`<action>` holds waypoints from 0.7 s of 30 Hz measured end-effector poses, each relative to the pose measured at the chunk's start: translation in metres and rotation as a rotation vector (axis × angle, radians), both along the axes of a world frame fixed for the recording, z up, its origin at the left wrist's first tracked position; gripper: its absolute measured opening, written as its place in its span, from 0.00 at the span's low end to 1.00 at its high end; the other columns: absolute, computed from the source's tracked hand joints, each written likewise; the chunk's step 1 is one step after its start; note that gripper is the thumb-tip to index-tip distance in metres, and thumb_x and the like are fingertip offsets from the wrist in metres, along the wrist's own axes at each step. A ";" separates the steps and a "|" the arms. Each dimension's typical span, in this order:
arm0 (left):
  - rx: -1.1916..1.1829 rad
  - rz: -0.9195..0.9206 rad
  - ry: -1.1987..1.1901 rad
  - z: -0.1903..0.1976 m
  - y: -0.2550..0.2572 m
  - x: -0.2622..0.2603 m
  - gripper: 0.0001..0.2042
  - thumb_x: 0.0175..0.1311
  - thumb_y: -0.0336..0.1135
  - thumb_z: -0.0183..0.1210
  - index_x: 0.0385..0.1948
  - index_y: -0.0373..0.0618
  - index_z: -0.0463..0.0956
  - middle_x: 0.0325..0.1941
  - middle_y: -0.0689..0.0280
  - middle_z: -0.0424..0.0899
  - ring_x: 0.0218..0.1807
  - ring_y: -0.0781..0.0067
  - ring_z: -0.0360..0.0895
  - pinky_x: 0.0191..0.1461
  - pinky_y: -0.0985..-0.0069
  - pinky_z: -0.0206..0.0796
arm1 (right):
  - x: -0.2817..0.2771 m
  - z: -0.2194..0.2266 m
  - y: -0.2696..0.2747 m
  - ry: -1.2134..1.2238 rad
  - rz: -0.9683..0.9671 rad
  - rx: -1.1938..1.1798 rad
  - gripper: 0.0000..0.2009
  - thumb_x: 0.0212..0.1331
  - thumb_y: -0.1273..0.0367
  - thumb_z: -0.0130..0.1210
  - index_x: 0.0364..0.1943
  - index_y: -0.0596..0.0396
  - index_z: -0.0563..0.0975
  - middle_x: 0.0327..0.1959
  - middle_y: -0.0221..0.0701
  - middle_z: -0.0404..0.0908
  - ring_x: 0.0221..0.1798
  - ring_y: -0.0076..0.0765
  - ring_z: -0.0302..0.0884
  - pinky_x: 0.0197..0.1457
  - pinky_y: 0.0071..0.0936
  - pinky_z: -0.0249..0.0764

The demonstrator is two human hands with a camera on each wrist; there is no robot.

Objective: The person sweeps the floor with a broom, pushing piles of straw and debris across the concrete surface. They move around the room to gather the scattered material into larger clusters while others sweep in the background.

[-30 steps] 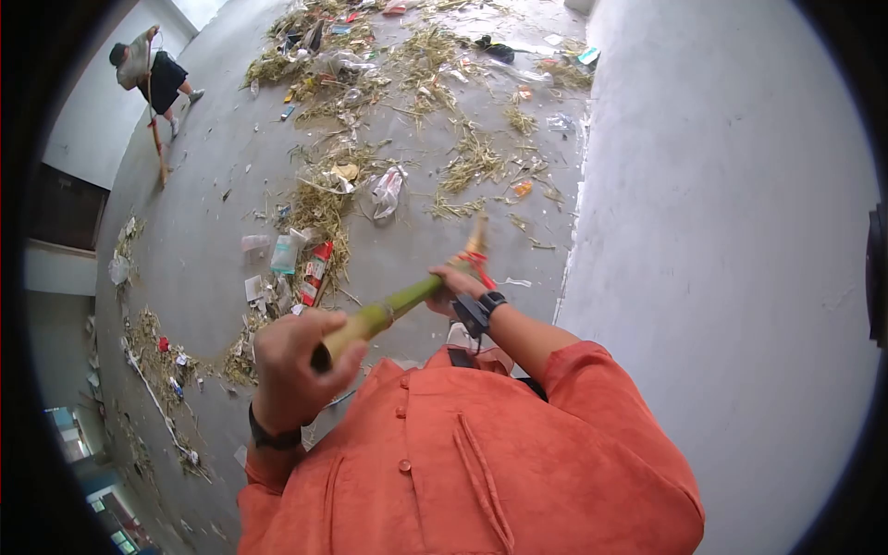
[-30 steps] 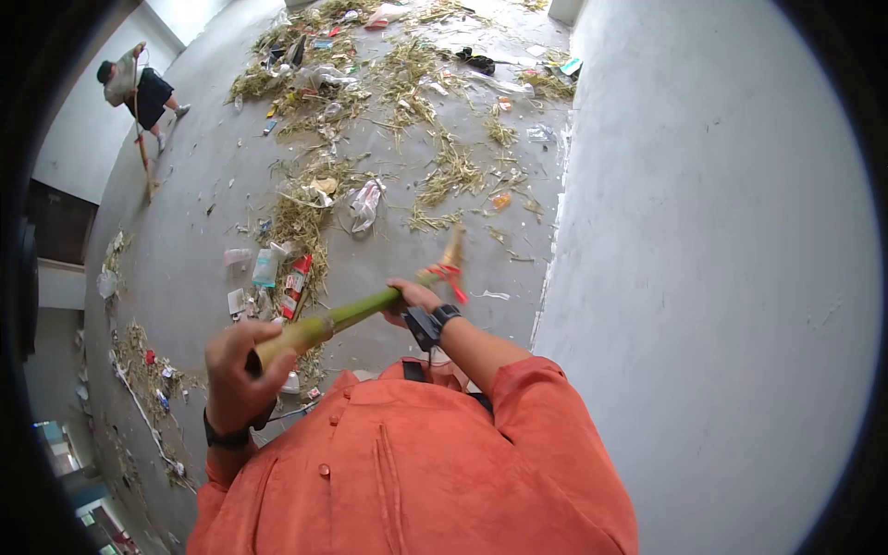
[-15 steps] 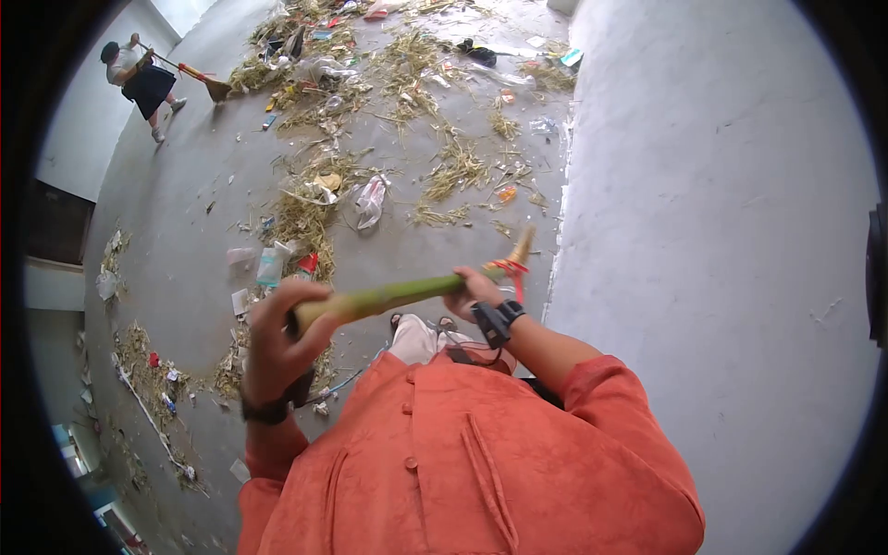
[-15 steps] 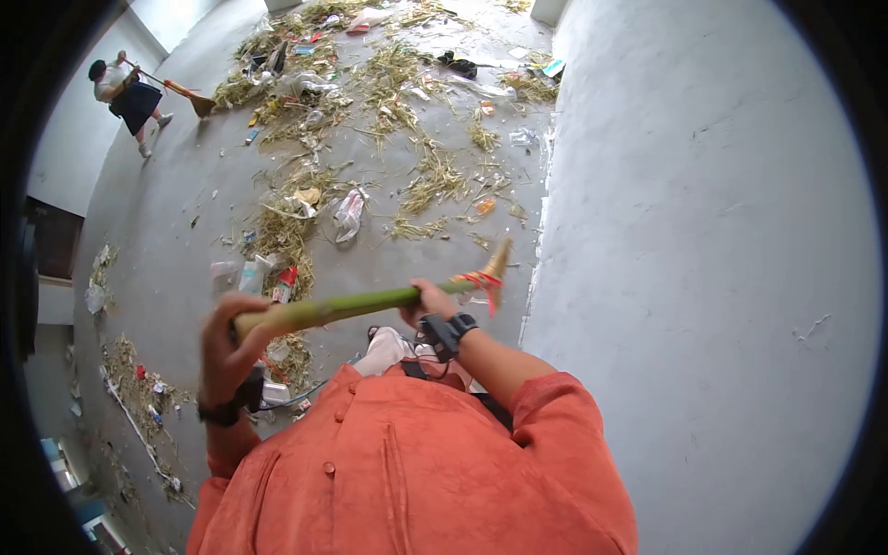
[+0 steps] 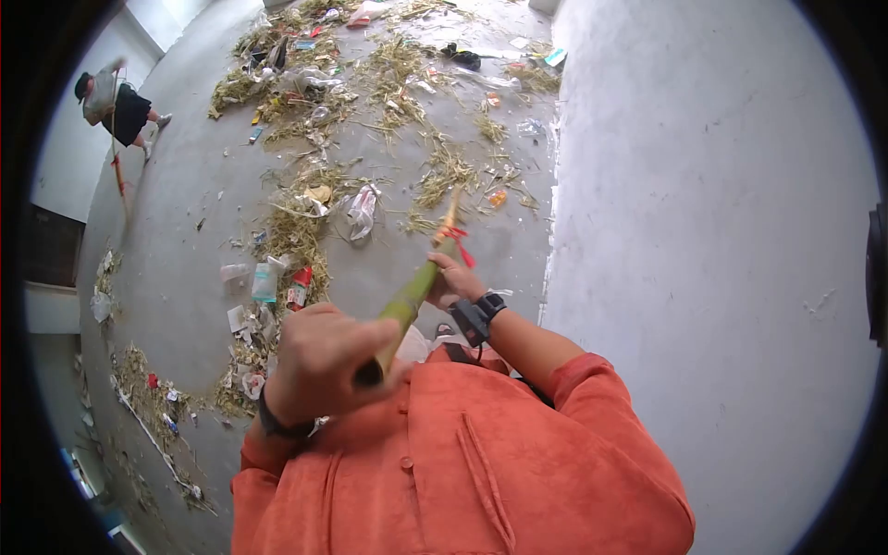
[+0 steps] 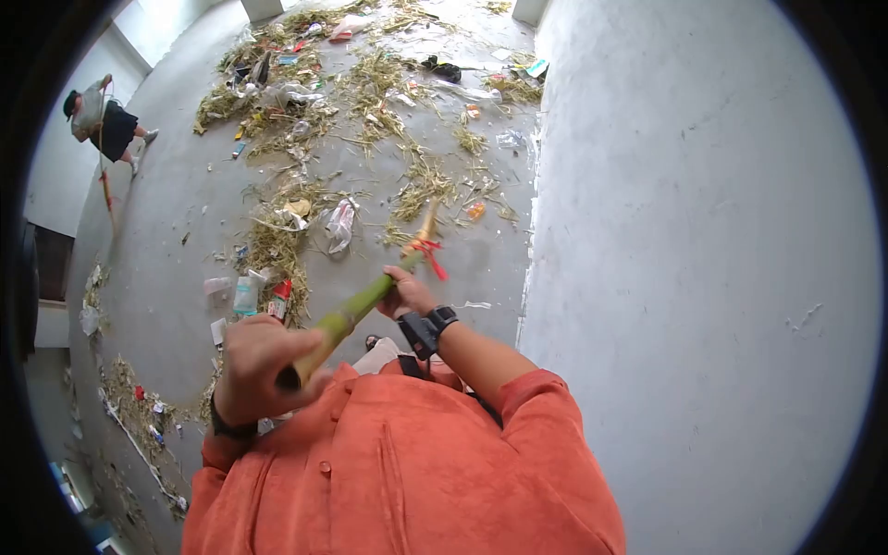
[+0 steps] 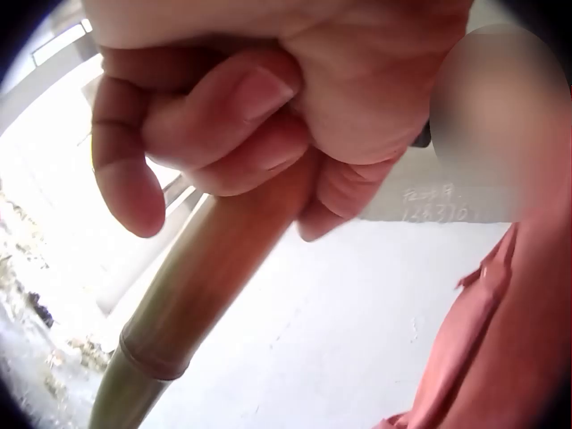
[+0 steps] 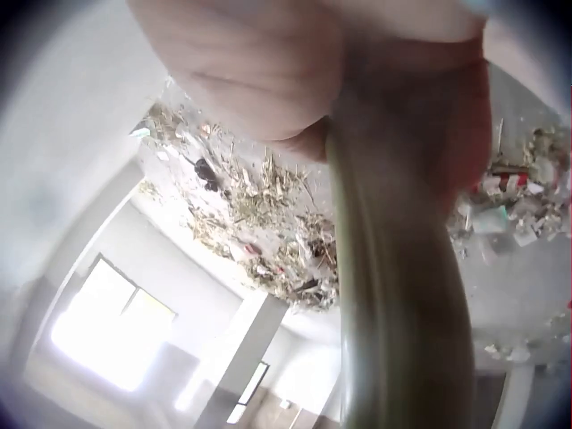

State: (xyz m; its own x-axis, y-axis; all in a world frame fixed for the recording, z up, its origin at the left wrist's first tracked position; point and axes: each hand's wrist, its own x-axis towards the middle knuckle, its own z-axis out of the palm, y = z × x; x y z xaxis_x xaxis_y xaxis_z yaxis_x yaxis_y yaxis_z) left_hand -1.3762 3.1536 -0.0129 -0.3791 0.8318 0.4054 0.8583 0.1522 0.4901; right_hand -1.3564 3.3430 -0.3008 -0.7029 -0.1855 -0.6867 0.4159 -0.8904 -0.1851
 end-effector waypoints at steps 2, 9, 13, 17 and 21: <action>0.006 -0.079 0.049 0.017 -0.010 -0.001 0.14 0.43 0.42 0.65 0.28 0.46 0.75 0.12 0.70 0.68 0.14 0.72 0.69 0.24 0.77 0.64 | 0.006 0.037 -0.008 0.036 -0.002 -0.025 0.12 0.56 0.59 0.50 0.30 0.53 0.70 0.26 0.31 0.75 0.30 0.33 0.74 0.39 0.32 0.72; 0.140 0.159 -0.015 -0.023 -0.054 -0.025 0.13 0.45 0.39 0.64 0.31 0.45 0.75 0.15 0.67 0.73 0.16 0.72 0.70 0.24 0.76 0.64 | 0.028 0.008 0.004 -0.027 0.097 -0.090 0.12 0.59 0.59 0.47 0.36 0.53 0.69 0.35 0.32 0.74 0.38 0.34 0.71 0.32 0.26 0.66; -0.150 0.449 -0.682 -0.103 -0.039 -0.011 0.11 0.52 0.36 0.61 0.35 0.43 0.74 0.18 0.64 0.73 0.21 0.80 0.70 0.25 0.80 0.62 | 0.055 -0.064 0.029 -0.437 0.000 -0.151 0.13 0.58 0.63 0.44 0.39 0.60 0.66 0.36 0.37 0.72 0.42 0.37 0.73 0.44 0.32 0.75; -0.070 0.480 -0.725 -0.111 -0.047 0.010 0.11 0.52 0.37 0.60 0.35 0.44 0.74 0.17 0.64 0.75 0.18 0.77 0.72 0.23 0.79 0.63 | 0.054 -0.089 0.020 -0.532 0.231 -0.014 0.15 0.56 0.62 0.44 0.40 0.61 0.65 0.34 0.39 0.71 0.39 0.40 0.74 0.37 0.34 0.76; -0.065 0.595 -0.602 -0.069 -0.072 0.010 0.09 0.51 0.34 0.61 0.31 0.42 0.76 0.21 0.63 0.79 0.22 0.75 0.77 0.24 0.80 0.65 | 0.010 -0.065 -0.023 -0.545 0.390 -0.075 0.18 0.55 0.59 0.45 0.39 0.60 0.65 0.33 0.40 0.72 0.34 0.41 0.74 0.35 0.34 0.76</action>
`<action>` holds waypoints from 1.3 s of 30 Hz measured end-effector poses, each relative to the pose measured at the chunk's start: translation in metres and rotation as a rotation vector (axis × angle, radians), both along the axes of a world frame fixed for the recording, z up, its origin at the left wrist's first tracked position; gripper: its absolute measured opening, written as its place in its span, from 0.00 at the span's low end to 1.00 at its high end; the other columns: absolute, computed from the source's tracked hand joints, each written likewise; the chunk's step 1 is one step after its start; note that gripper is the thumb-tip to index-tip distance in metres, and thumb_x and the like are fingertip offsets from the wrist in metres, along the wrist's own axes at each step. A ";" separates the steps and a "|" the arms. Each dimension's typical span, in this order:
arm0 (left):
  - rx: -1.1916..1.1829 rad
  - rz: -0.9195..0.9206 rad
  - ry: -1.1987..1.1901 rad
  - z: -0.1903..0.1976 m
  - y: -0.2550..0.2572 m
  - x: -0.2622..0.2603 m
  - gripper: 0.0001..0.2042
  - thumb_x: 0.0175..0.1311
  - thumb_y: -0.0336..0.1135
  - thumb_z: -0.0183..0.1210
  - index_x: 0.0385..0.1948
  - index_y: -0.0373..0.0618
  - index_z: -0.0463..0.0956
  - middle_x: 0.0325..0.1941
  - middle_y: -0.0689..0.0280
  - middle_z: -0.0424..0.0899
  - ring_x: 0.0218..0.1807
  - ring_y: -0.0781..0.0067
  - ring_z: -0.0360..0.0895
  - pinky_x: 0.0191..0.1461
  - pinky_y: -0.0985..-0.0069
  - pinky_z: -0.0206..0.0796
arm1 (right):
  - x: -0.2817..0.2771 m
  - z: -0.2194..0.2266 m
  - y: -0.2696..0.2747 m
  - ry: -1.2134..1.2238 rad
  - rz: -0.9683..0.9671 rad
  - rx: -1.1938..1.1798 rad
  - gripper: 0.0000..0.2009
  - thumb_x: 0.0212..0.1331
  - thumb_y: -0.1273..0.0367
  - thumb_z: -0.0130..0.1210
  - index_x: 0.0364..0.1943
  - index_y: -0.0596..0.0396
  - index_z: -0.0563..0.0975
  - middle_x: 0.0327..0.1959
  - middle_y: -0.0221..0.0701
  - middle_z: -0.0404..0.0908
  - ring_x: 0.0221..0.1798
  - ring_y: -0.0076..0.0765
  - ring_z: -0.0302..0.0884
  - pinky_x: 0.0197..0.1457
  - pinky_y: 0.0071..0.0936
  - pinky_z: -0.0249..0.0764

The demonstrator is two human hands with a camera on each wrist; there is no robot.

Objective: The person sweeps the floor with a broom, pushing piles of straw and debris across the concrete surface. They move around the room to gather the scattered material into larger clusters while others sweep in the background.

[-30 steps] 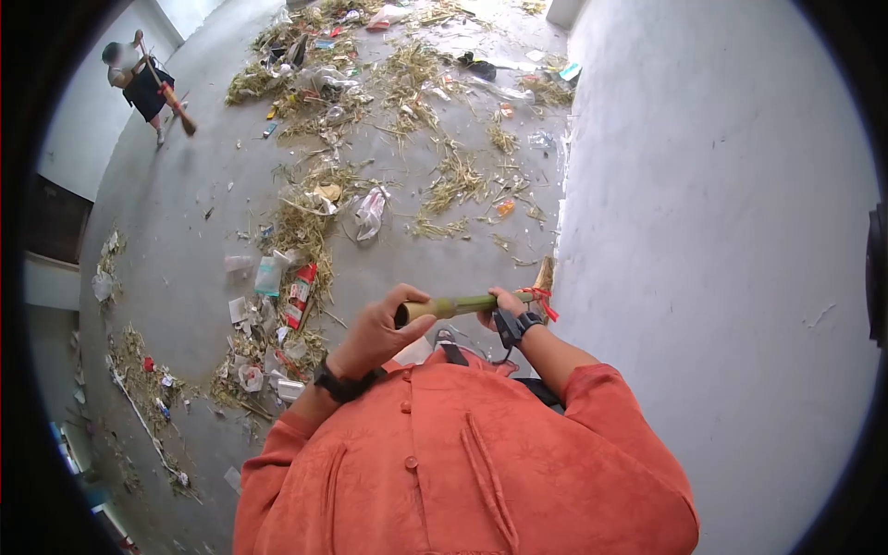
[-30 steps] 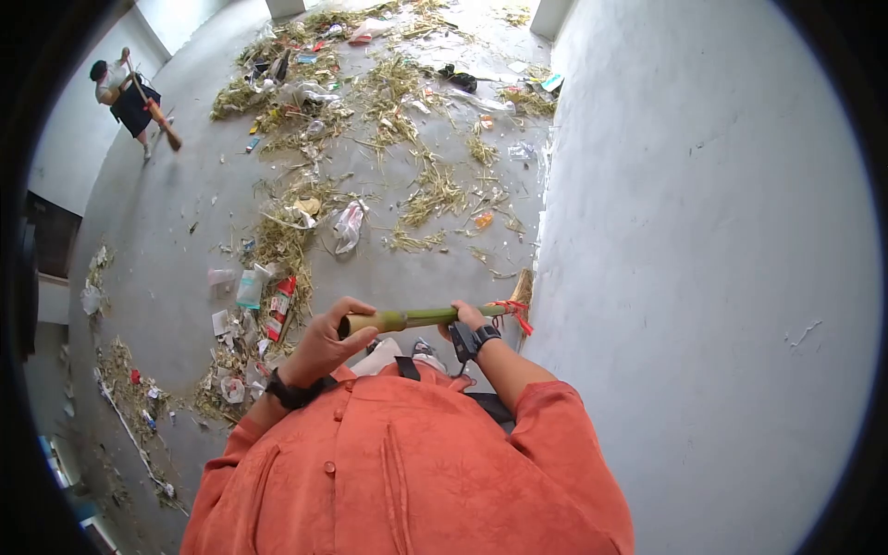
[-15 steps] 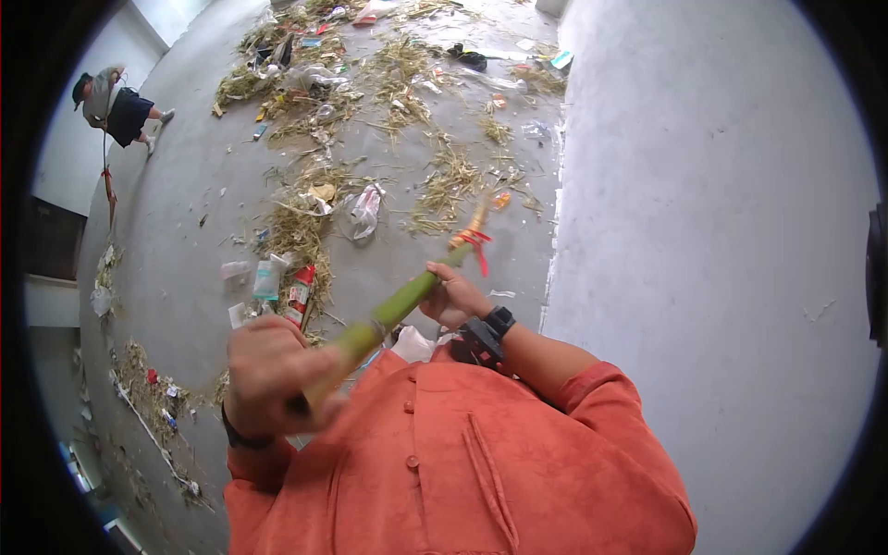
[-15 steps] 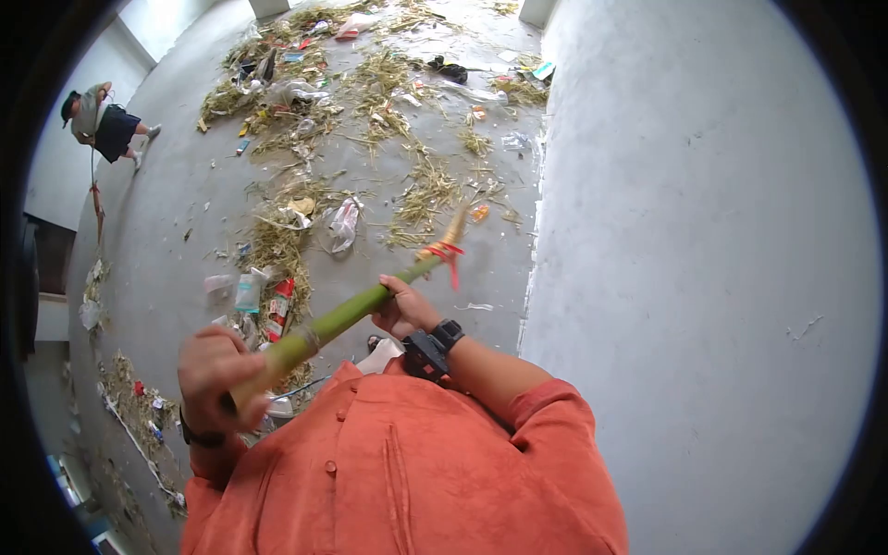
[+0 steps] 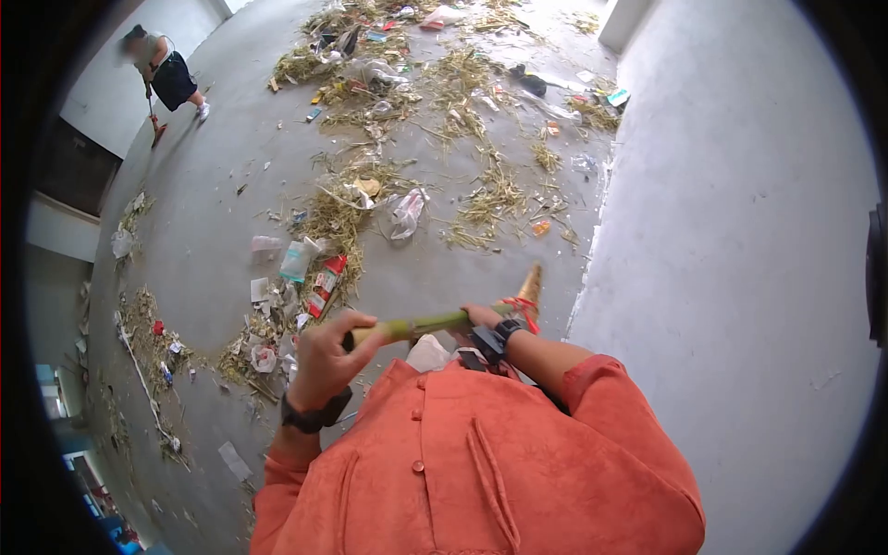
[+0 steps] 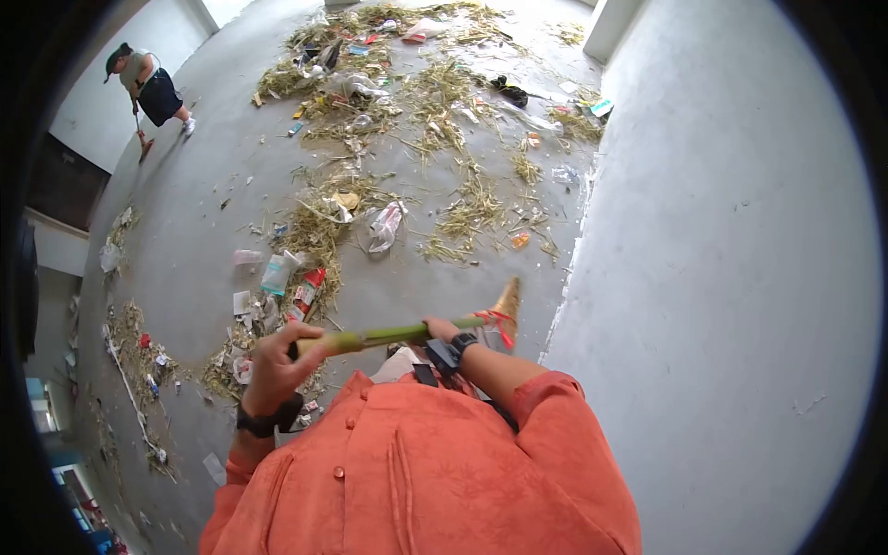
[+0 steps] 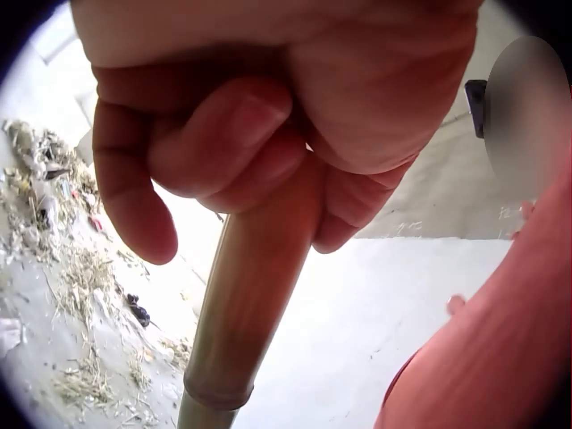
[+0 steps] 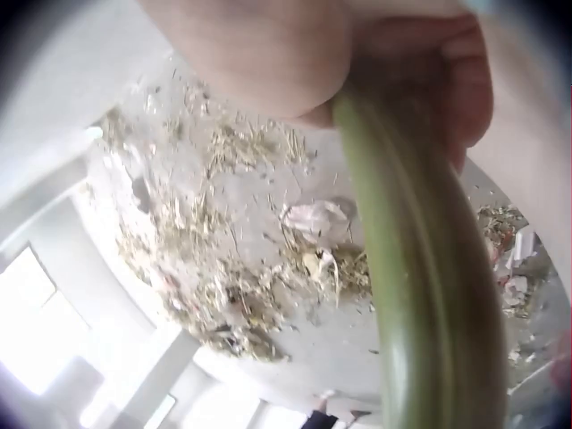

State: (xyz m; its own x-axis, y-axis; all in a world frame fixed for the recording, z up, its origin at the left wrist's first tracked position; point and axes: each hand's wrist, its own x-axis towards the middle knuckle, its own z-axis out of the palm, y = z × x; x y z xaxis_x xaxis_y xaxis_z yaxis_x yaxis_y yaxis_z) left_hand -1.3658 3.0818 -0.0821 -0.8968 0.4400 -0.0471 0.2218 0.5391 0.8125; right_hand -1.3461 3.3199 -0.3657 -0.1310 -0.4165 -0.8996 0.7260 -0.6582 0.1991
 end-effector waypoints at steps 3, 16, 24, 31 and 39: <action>-0.023 0.114 0.206 0.035 -0.005 0.003 0.09 0.45 0.32 0.64 0.28 0.41 0.76 0.20 0.63 0.79 0.19 0.71 0.75 0.25 0.77 0.66 | -0.042 0.034 -0.022 0.351 0.182 -0.143 0.17 0.54 0.57 0.47 0.37 0.58 0.66 0.31 0.38 0.73 0.32 0.39 0.75 0.36 0.35 0.75; 0.136 -0.286 0.725 0.093 -0.012 0.006 0.13 0.40 0.42 0.65 0.25 0.46 0.75 0.12 0.71 0.68 0.13 0.72 0.67 0.23 0.77 0.65 | -0.062 0.123 -0.062 0.559 -0.079 -0.117 0.11 0.57 0.62 0.50 0.33 0.54 0.65 0.28 0.32 0.72 0.30 0.34 0.71 0.33 0.28 0.71; 0.109 -0.138 0.284 0.043 0.016 -0.021 0.12 0.46 0.30 0.61 0.33 0.40 0.75 0.25 0.63 0.79 0.24 0.72 0.75 0.30 0.77 0.66 | -0.008 0.075 0.044 0.438 -0.231 0.121 0.12 0.58 0.59 0.49 0.32 0.54 0.67 0.27 0.33 0.71 0.29 0.35 0.71 0.24 0.25 0.67; 0.045 -0.384 -0.041 -0.087 0.115 -0.027 0.14 0.58 0.39 0.56 0.44 0.45 0.70 0.23 0.61 0.76 0.26 0.72 0.75 0.29 0.75 0.65 | 0.022 0.012 0.129 0.242 -0.574 0.321 0.10 0.59 0.64 0.46 0.34 0.57 0.65 0.26 0.34 0.70 0.26 0.34 0.71 0.30 0.33 0.75; 0.011 -0.170 0.021 -0.074 0.087 -0.022 0.14 0.55 0.41 0.58 0.40 0.47 0.72 0.22 0.58 0.78 0.21 0.62 0.77 0.25 0.71 0.66 | -0.013 0.012 0.099 0.336 -0.232 0.281 0.14 0.60 0.60 0.43 0.34 0.59 0.67 0.28 0.38 0.73 0.28 0.37 0.74 0.31 0.34 0.76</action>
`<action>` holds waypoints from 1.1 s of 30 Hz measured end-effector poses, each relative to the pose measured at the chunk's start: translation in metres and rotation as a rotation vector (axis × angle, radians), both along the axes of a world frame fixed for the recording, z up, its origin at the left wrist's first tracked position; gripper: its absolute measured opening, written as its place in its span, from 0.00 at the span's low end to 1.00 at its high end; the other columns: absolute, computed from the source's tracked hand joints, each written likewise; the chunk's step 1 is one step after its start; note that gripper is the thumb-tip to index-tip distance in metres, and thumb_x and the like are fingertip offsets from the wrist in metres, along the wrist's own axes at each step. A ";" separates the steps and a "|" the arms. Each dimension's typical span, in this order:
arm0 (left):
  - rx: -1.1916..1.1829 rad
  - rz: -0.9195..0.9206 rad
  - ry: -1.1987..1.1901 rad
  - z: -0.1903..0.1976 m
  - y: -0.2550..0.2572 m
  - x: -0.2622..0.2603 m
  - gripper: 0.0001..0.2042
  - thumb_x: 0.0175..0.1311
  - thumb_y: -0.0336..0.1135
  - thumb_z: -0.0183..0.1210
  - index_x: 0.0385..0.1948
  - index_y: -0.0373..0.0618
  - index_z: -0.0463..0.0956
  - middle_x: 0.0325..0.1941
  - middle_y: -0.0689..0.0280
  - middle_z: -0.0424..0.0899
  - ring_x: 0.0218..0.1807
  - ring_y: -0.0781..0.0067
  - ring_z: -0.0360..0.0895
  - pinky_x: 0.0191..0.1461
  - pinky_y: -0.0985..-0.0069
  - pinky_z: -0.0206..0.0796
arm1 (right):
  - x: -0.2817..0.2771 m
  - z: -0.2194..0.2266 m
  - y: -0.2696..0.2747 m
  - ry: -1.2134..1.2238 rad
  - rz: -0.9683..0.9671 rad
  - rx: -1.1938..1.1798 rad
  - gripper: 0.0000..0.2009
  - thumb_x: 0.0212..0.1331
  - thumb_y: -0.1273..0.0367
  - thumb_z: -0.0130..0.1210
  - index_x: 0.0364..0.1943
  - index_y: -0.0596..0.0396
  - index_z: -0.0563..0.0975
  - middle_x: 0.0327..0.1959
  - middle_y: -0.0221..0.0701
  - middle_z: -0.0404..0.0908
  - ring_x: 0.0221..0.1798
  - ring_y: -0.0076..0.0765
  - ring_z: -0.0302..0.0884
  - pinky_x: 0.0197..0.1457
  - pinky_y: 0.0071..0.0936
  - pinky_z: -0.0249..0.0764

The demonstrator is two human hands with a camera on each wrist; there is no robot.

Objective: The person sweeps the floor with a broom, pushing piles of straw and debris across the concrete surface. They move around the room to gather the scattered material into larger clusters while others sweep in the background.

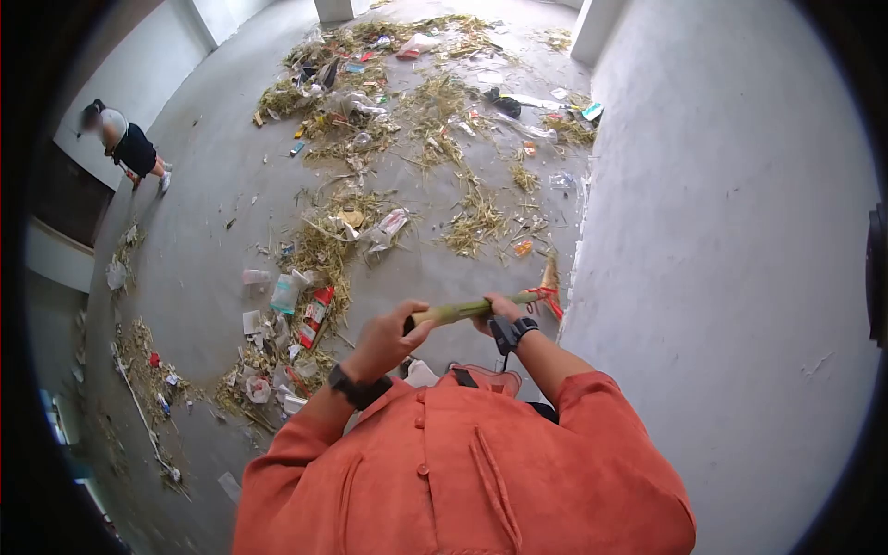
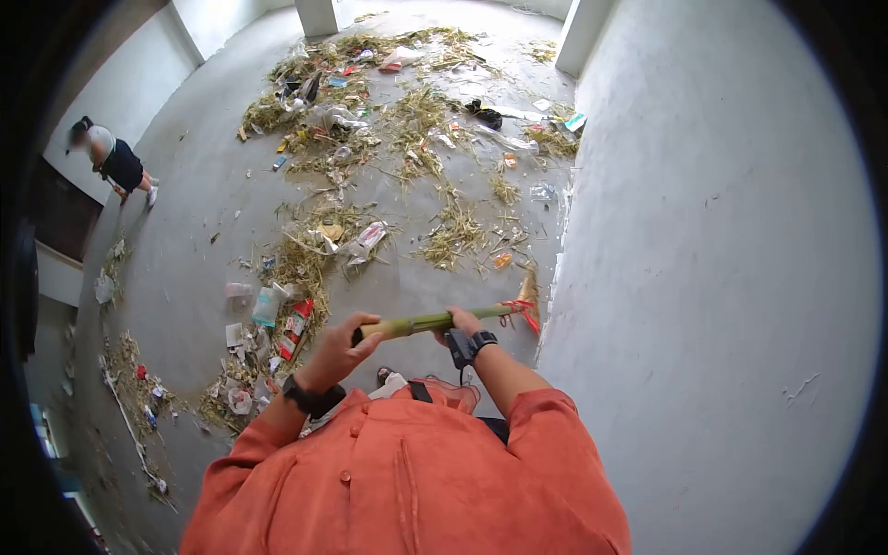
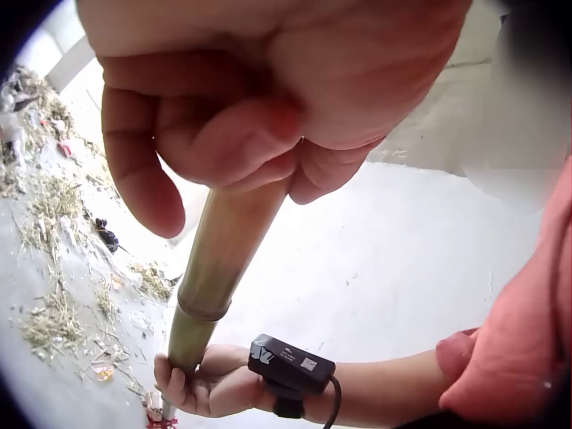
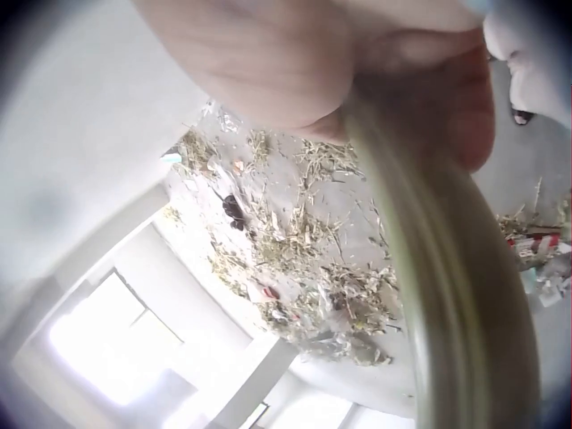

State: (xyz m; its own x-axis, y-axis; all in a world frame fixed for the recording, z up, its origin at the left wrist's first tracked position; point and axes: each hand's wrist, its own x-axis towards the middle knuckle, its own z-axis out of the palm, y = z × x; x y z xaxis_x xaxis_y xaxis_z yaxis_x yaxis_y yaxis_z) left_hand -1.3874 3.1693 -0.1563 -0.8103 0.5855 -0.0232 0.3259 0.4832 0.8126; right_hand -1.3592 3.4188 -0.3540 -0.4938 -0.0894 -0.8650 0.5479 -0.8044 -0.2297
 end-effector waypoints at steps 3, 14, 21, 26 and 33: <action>0.000 0.112 0.120 0.037 -0.016 0.002 0.11 0.53 0.39 0.60 0.36 0.47 0.74 0.18 0.61 0.77 0.19 0.63 0.75 0.23 0.73 0.66 | -0.023 0.007 -0.030 0.085 0.228 -0.060 0.17 0.59 0.56 0.43 0.35 0.59 0.68 0.28 0.39 0.74 0.27 0.38 0.74 0.30 0.35 0.76; -0.091 -0.167 0.721 0.130 -0.009 0.018 0.14 0.36 0.32 0.65 0.30 0.48 0.75 0.12 0.69 0.69 0.14 0.71 0.70 0.21 0.75 0.60 | -0.105 0.091 -0.132 0.408 0.162 -0.276 0.14 0.52 0.60 0.51 0.31 0.56 0.69 0.24 0.33 0.74 0.28 0.36 0.74 0.39 0.36 0.73; -0.013 -0.046 0.718 0.171 -0.055 0.021 0.14 0.35 0.31 0.64 0.29 0.46 0.76 0.17 0.67 0.76 0.18 0.67 0.73 0.27 0.75 0.65 | -0.073 0.138 -0.131 0.395 0.270 -0.354 0.16 0.56 0.57 0.48 0.38 0.55 0.68 0.34 0.30 0.75 0.38 0.31 0.72 0.41 0.28 0.70; -0.005 0.116 0.467 0.164 -0.076 0.005 0.10 0.44 0.30 0.61 0.30 0.41 0.76 0.27 0.61 0.80 0.27 0.71 0.77 0.32 0.77 0.67 | -0.036 0.157 -0.095 0.249 0.280 -0.402 0.16 0.60 0.56 0.44 0.41 0.53 0.69 0.38 0.32 0.75 0.39 0.32 0.74 0.27 0.19 0.66; 0.055 0.027 0.053 0.065 -0.029 -0.031 0.10 0.54 0.33 0.59 0.36 0.42 0.72 0.19 0.67 0.72 0.21 0.83 0.68 0.24 0.80 0.61 | 0.020 0.070 -0.025 0.060 0.127 -0.363 0.18 0.61 0.57 0.40 0.45 0.56 0.68 0.38 0.35 0.75 0.37 0.32 0.75 0.23 0.19 0.65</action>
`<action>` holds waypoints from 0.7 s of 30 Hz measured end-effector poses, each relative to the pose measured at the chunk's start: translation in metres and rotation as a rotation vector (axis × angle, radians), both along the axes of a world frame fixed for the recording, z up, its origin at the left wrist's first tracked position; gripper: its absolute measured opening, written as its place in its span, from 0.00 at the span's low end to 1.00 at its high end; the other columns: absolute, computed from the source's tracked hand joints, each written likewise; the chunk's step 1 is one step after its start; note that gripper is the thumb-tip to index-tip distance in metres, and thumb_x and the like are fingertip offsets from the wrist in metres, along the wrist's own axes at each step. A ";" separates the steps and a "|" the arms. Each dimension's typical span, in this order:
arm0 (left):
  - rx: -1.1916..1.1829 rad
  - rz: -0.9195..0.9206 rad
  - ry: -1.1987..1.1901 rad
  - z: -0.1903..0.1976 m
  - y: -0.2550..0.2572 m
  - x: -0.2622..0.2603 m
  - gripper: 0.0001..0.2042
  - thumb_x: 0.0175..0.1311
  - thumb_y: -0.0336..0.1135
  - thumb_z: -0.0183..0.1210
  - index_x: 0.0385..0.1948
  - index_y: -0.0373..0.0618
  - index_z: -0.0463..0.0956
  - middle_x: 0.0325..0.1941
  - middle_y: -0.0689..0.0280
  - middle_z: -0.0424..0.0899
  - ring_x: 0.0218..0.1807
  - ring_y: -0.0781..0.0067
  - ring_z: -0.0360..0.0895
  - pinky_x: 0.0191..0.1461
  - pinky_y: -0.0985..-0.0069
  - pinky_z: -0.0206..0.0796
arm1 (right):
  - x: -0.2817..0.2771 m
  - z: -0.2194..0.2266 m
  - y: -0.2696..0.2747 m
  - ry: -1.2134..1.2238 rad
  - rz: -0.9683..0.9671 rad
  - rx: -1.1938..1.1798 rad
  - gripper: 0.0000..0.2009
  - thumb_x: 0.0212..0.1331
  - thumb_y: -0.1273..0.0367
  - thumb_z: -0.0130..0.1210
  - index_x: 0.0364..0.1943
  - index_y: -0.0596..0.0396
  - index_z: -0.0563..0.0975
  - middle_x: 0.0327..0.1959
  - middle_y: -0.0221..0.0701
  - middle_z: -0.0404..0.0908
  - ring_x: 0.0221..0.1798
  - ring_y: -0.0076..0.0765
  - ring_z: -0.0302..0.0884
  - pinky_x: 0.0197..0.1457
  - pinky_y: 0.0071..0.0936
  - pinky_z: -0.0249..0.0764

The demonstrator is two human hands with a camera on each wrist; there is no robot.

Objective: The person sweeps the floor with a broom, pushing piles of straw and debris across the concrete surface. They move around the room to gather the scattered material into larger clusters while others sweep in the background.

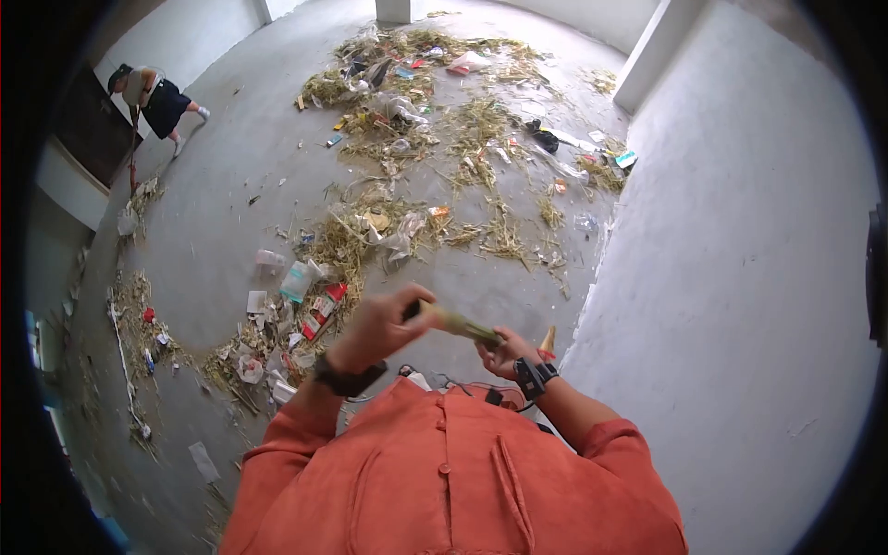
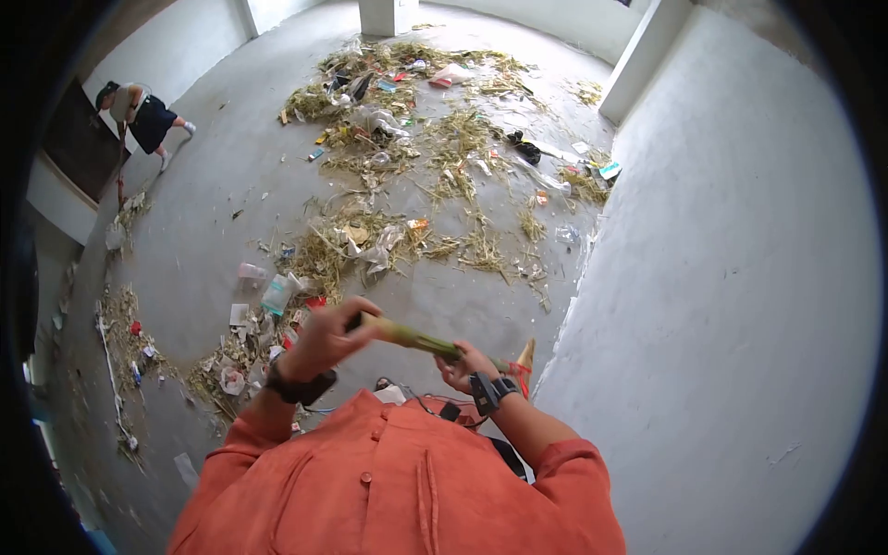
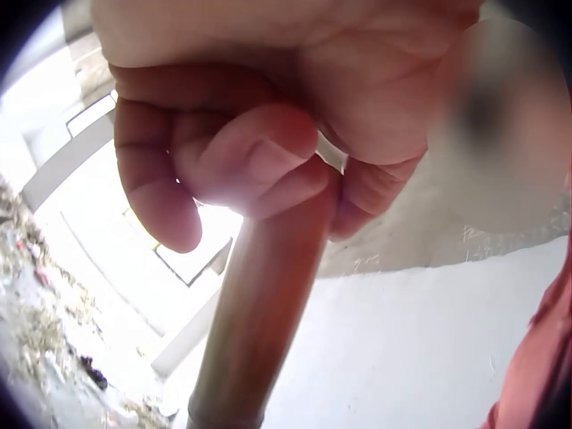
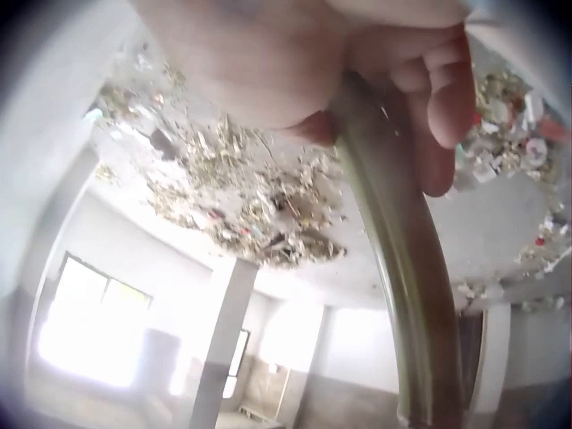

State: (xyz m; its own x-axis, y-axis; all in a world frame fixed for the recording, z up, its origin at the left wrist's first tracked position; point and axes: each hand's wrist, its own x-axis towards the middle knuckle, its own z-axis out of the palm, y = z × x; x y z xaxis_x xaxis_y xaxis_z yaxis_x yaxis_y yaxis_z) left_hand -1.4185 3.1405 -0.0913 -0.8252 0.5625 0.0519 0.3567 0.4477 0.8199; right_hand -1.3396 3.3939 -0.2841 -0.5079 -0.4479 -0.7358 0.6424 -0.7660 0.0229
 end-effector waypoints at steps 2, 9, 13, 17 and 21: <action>0.021 -0.113 -0.149 -0.040 0.018 0.013 0.13 0.55 0.36 0.59 0.38 0.44 0.70 0.19 0.66 0.72 0.21 0.82 0.68 0.24 0.80 0.61 | 0.023 -0.055 0.023 -0.091 0.059 0.015 0.18 0.60 0.57 0.41 0.43 0.57 0.69 0.33 0.33 0.76 0.31 0.32 0.75 0.22 0.21 0.67; -0.073 -0.147 -0.080 -0.038 -0.005 0.025 0.16 0.56 0.44 0.57 0.41 0.47 0.66 0.23 0.58 0.77 0.27 0.56 0.77 0.28 0.68 0.66 | 0.031 -0.091 0.020 -0.179 0.034 0.243 0.16 0.60 0.59 0.41 0.36 0.59 0.71 0.27 0.33 0.76 0.28 0.33 0.75 0.27 0.26 0.72; -0.192 -0.038 -0.101 -0.038 -0.039 0.029 0.16 0.56 0.46 0.57 0.41 0.47 0.70 0.24 0.58 0.76 0.27 0.58 0.76 0.29 0.69 0.66 | 0.014 -0.129 0.006 -0.085 0.333 0.217 0.16 0.60 0.60 0.40 0.34 0.61 0.70 0.25 0.35 0.76 0.28 0.36 0.76 0.28 0.28 0.73; -0.088 0.151 -0.038 -0.024 -0.074 0.034 0.15 0.53 0.44 0.61 0.36 0.46 0.74 0.18 0.62 0.74 0.20 0.67 0.74 0.23 0.74 0.63 | -0.027 -0.112 -0.025 -0.111 0.492 0.125 0.15 0.59 0.59 0.44 0.34 0.59 0.71 0.25 0.34 0.75 0.29 0.36 0.75 0.30 0.27 0.73; -0.001 0.329 0.200 0.012 -0.098 0.033 0.10 0.48 0.37 0.64 0.30 0.46 0.76 0.12 0.66 0.70 0.14 0.73 0.69 0.18 0.77 0.57 | -0.094 -0.081 -0.068 0.008 0.650 -0.085 0.14 0.57 0.58 0.48 0.36 0.55 0.70 0.27 0.30 0.75 0.30 0.35 0.75 0.30 0.27 0.73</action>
